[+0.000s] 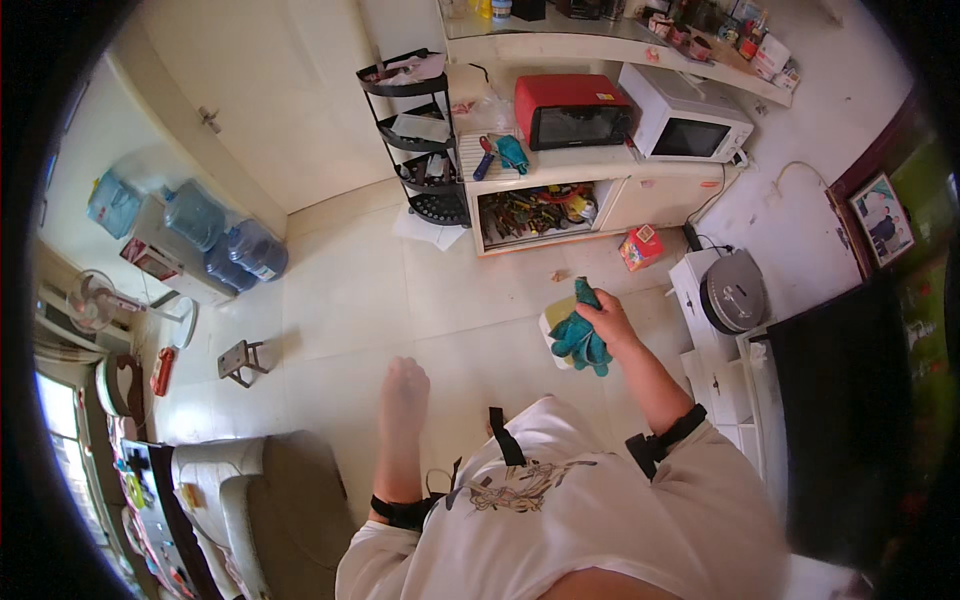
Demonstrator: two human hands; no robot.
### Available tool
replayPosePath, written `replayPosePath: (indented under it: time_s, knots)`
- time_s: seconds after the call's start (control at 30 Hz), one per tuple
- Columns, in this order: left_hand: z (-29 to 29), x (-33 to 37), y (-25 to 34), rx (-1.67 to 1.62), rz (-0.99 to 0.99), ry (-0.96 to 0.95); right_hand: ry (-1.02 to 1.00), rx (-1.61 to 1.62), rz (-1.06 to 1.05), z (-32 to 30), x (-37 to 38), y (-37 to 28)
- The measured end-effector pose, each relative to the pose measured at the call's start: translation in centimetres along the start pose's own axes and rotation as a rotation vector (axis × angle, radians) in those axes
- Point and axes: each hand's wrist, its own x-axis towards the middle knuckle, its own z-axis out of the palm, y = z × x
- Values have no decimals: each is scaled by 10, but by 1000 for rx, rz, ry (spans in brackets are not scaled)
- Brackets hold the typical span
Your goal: The person walks to a bathroom, places a blue rag into a sink under a running faucet, and washes it by hand, rubbing and wringing it out.
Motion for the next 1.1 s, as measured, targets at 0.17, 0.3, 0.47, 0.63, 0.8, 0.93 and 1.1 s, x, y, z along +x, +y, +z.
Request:
replayPosePath:
  time_s: [0.17,0.3,0.47,0.63,0.8,0.93,1.1]
  knots:
    - [2,64,17,77,53,33,11,-91,141,-17,116,20]
    - [-6,104,36,-169,85,159,-54,-172,103,-24,251,38]
    - [12,154,28,81,180,386,-4,-519,13,-13,408,88]
    - [47,207,16,94,242,562,-306,-757,224,18,519,83]
    - [28,217,14,0,323,599,-314,-831,118,48,593,127]
    - [40,229,14,52,331,649,-263,-966,48,65,615,136]
    - [39,232,12,37,330,782,-96,-1043,74,63,621,139]
